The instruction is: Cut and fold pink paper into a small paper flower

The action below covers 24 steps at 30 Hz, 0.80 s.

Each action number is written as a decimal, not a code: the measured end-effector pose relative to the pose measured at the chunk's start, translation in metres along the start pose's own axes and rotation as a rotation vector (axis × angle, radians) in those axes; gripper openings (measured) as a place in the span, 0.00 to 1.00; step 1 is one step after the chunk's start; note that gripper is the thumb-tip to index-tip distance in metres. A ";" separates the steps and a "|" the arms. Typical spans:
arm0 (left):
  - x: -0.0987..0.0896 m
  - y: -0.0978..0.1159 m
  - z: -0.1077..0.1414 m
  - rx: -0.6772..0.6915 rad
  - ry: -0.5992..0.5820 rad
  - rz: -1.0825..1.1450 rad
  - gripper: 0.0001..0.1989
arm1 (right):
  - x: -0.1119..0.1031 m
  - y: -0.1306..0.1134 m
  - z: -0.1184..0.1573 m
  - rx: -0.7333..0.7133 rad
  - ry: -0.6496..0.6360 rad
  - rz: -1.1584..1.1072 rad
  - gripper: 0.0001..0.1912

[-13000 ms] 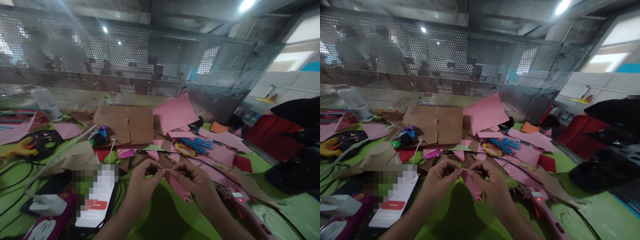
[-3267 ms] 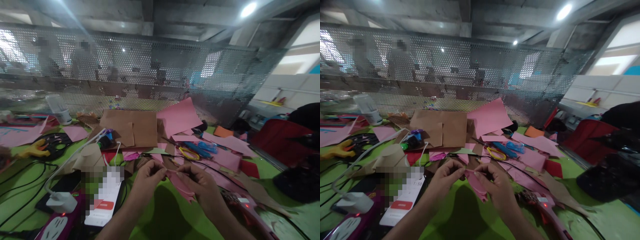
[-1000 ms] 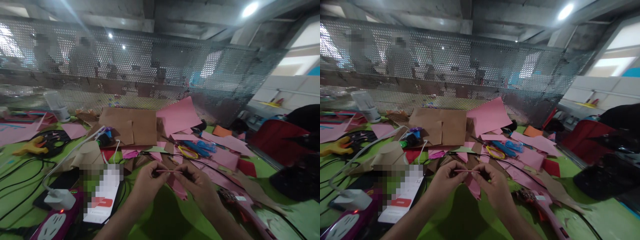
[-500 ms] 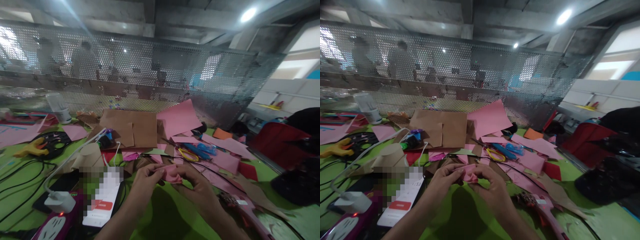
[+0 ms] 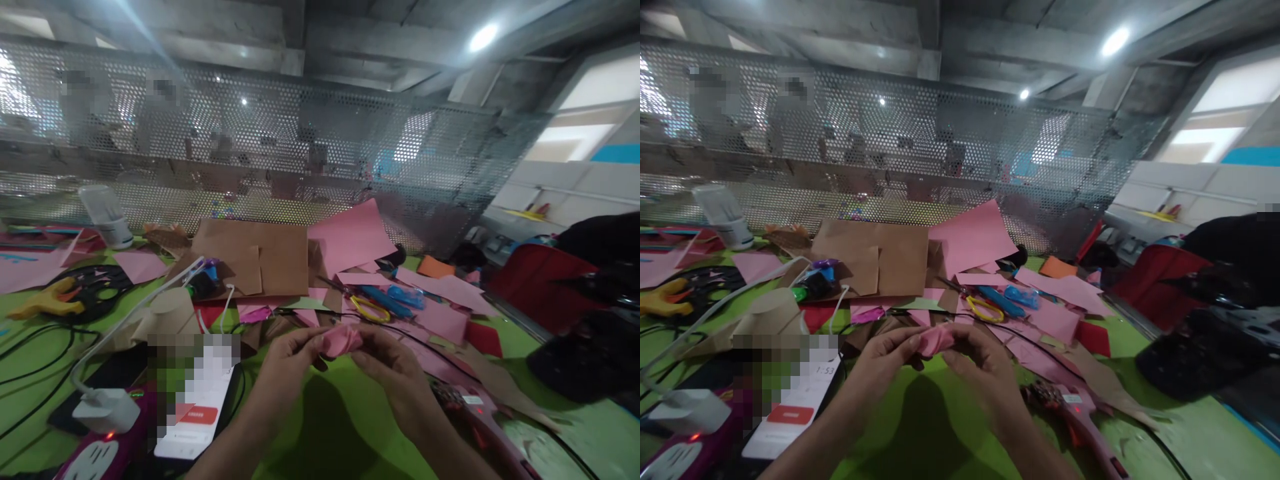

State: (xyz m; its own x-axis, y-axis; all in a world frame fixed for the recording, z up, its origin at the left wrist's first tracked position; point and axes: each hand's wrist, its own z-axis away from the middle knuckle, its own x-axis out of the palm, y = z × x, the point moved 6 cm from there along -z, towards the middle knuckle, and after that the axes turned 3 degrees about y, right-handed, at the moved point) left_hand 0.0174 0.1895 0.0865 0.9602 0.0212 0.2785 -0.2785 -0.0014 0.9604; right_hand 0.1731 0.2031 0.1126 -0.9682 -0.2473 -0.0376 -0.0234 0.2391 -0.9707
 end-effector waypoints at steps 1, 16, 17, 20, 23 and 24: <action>-0.001 0.003 0.000 0.031 0.014 -0.047 0.14 | -0.002 -0.002 0.000 -0.003 0.027 -0.046 0.11; -0.002 0.015 0.003 0.264 0.065 -0.327 0.04 | -0.008 0.003 -0.004 -0.012 0.074 0.295 0.05; -0.003 0.014 0.003 0.260 0.065 -0.325 0.04 | -0.007 0.001 -0.004 -0.014 0.071 0.299 0.05; -0.002 0.011 0.003 0.238 0.054 -0.316 0.05 | -0.002 -0.002 -0.003 -0.014 0.028 0.323 0.06; -0.001 0.008 0.002 0.210 0.032 -0.292 0.05 | -0.001 -0.001 -0.002 -0.010 0.019 0.335 0.07; -0.001 0.008 0.002 0.208 0.034 -0.277 0.05 | -0.002 -0.001 -0.002 -0.010 0.033 0.333 0.07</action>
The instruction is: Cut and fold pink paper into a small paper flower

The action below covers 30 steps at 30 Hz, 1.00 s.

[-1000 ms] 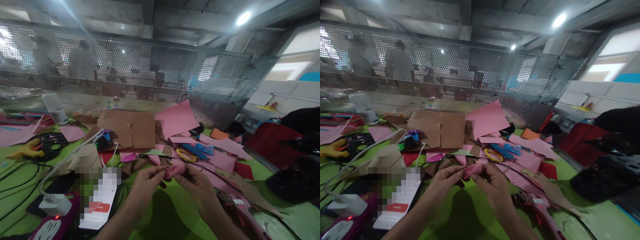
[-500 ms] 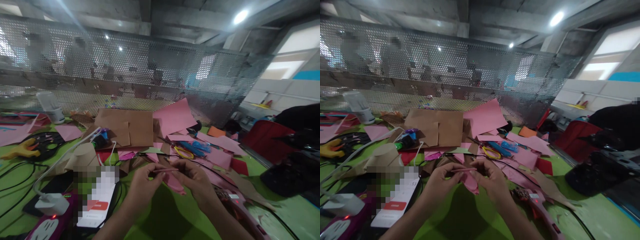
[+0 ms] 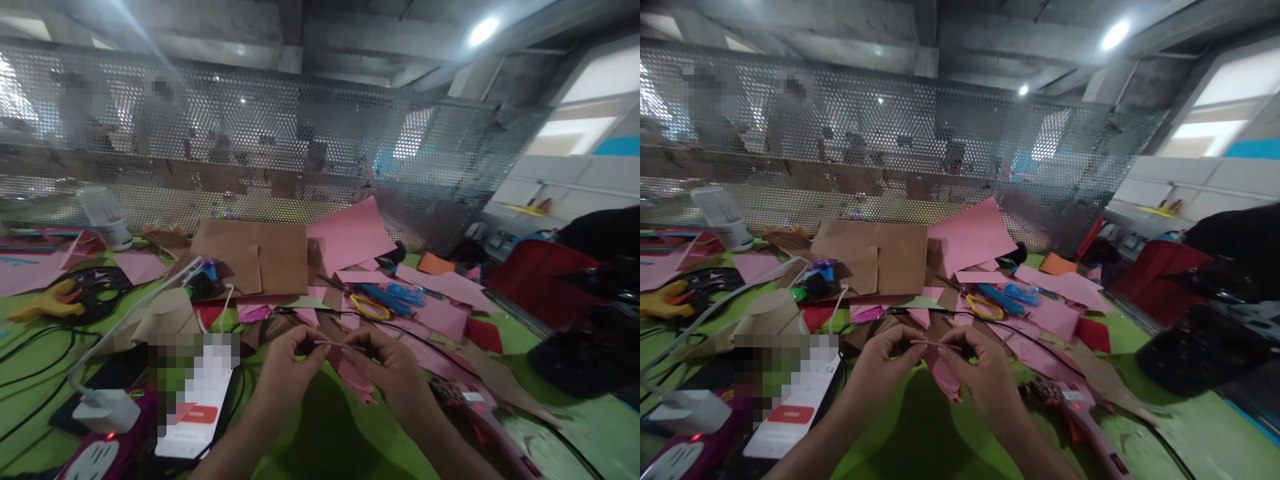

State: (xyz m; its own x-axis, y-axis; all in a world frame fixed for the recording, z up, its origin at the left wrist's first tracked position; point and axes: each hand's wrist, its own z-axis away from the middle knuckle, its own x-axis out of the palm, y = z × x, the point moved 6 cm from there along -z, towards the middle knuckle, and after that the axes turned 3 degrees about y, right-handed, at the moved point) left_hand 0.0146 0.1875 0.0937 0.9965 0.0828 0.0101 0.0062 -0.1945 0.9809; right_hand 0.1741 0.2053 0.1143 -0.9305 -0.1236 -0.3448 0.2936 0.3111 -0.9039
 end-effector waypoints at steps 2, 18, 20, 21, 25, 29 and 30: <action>-0.001 0.000 0.000 0.005 0.018 0.028 0.05 | -0.002 0.001 0.000 0.000 0.022 -0.010 0.06; -0.002 0.003 -0.002 0.044 -0.015 -0.042 0.03 | 0.000 0.006 0.000 0.012 -0.012 -0.032 0.08; -0.003 0.001 -0.002 0.031 -0.002 -0.028 0.04 | 0.000 0.007 0.000 0.040 -0.004 -0.067 0.08; -0.003 0.000 -0.002 0.022 0.001 -0.023 0.04 | -0.001 0.007 0.001 0.053 0.000 -0.076 0.08; -0.001 -0.003 -0.003 0.006 -0.022 -0.008 0.05 | 0.001 0.008 0.001 0.062 -0.024 -0.057 0.10; 0.001 -0.006 -0.002 -0.010 -0.030 0.014 0.06 | 0.002 0.010 0.000 0.071 -0.033 -0.091 0.11; 0.001 -0.007 -0.002 -0.018 -0.025 0.019 0.06 | 0.002 0.011 0.000 0.077 -0.025 -0.103 0.11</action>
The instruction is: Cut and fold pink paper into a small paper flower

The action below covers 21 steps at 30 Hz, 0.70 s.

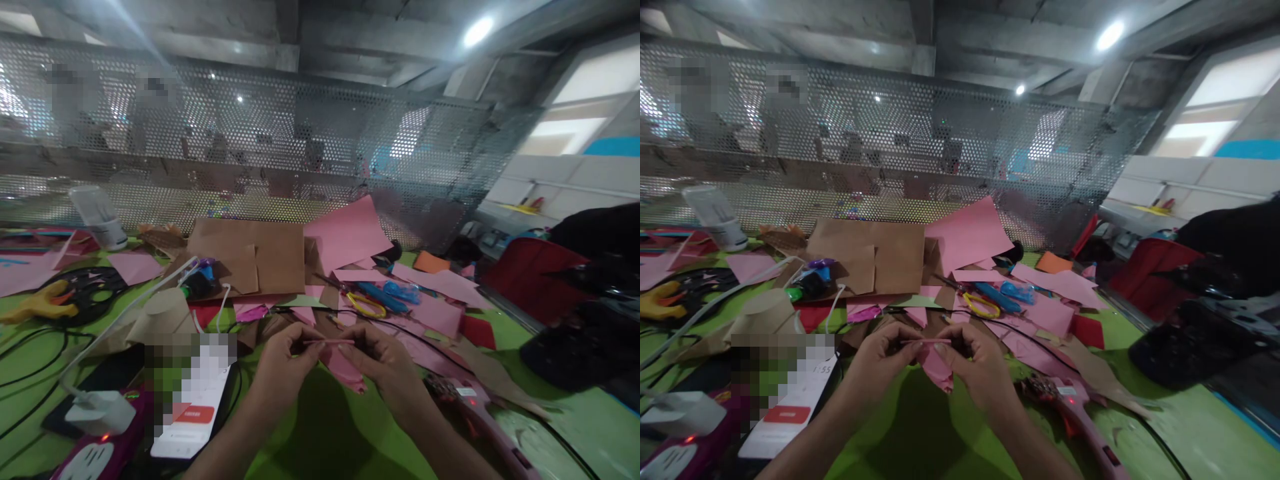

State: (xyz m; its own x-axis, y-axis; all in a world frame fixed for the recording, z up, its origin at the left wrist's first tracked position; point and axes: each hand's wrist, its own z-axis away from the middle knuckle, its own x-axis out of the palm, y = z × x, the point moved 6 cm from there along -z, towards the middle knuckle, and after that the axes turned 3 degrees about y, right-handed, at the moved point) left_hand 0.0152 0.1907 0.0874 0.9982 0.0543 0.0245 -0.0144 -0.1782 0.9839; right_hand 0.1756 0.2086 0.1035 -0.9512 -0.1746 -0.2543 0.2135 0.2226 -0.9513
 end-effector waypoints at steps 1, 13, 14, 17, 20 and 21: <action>0.000 -0.001 0.000 -0.009 0.001 0.007 0.06 | -0.001 0.001 0.000 0.006 0.005 -0.006 0.11; 0.001 0.000 0.001 -0.028 -0.046 0.020 0.05 | -0.002 -0.007 0.001 -0.004 0.044 0.011 0.09; 0.001 0.000 0.001 -0.031 -0.049 0.022 0.05 | -0.002 -0.007 0.001 -0.006 0.045 0.015 0.09; 0.002 0.002 0.002 -0.025 -0.055 0.002 0.05 | -0.003 -0.006 0.001 -0.008 0.047 0.028 0.09; 0.001 0.004 0.001 -0.009 -0.051 -0.018 0.06 | -0.003 -0.007 0.000 -0.011 0.045 0.042 0.08; 0.001 0.003 0.001 -0.009 -0.050 -0.019 0.06 | -0.002 -0.007 0.000 -0.013 0.041 0.048 0.09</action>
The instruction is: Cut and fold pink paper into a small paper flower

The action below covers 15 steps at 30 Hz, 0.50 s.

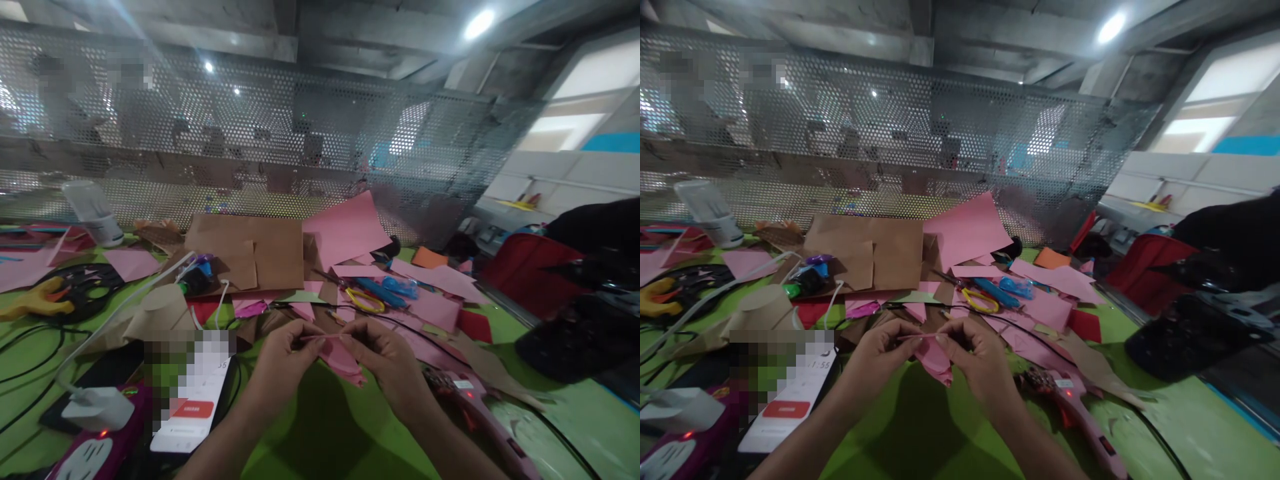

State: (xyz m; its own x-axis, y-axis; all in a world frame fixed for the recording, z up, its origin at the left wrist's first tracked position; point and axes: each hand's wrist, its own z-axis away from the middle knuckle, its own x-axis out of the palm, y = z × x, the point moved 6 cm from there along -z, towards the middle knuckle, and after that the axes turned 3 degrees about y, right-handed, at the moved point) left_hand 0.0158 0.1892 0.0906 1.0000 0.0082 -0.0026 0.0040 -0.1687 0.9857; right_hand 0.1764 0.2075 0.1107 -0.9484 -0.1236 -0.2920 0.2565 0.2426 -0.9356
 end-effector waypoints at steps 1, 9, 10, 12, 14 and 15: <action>0.000 -0.001 0.000 -0.003 0.000 0.001 0.06 | 0.001 -0.001 0.000 -0.003 -0.005 0.006 0.09; -0.001 -0.003 0.000 0.001 0.016 -0.009 0.05 | 0.000 -0.003 0.002 -0.019 0.000 0.046 0.09; -0.002 -0.002 0.000 0.010 0.027 -0.013 0.05 | 0.000 -0.003 0.002 -0.022 0.003 0.046 0.09; -0.003 0.000 0.000 0.036 0.044 -0.023 0.04 | 0.001 -0.003 0.002 -0.022 -0.003 0.036 0.09; -0.003 0.000 0.000 0.049 0.051 -0.036 0.04 | 0.004 -0.002 0.003 -0.015 -0.033 0.018 0.09; -0.003 0.000 0.000 0.050 0.050 -0.044 0.04 | 0.005 -0.002 0.003 -0.009 -0.044 0.013 0.09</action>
State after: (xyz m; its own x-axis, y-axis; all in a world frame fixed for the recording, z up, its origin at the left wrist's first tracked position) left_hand 0.0130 0.1893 0.0904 0.9972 0.0654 -0.0366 0.0500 -0.2165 0.9750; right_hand 0.1719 0.2034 0.1105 -0.9360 -0.1623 -0.3123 0.2665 0.2529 -0.9301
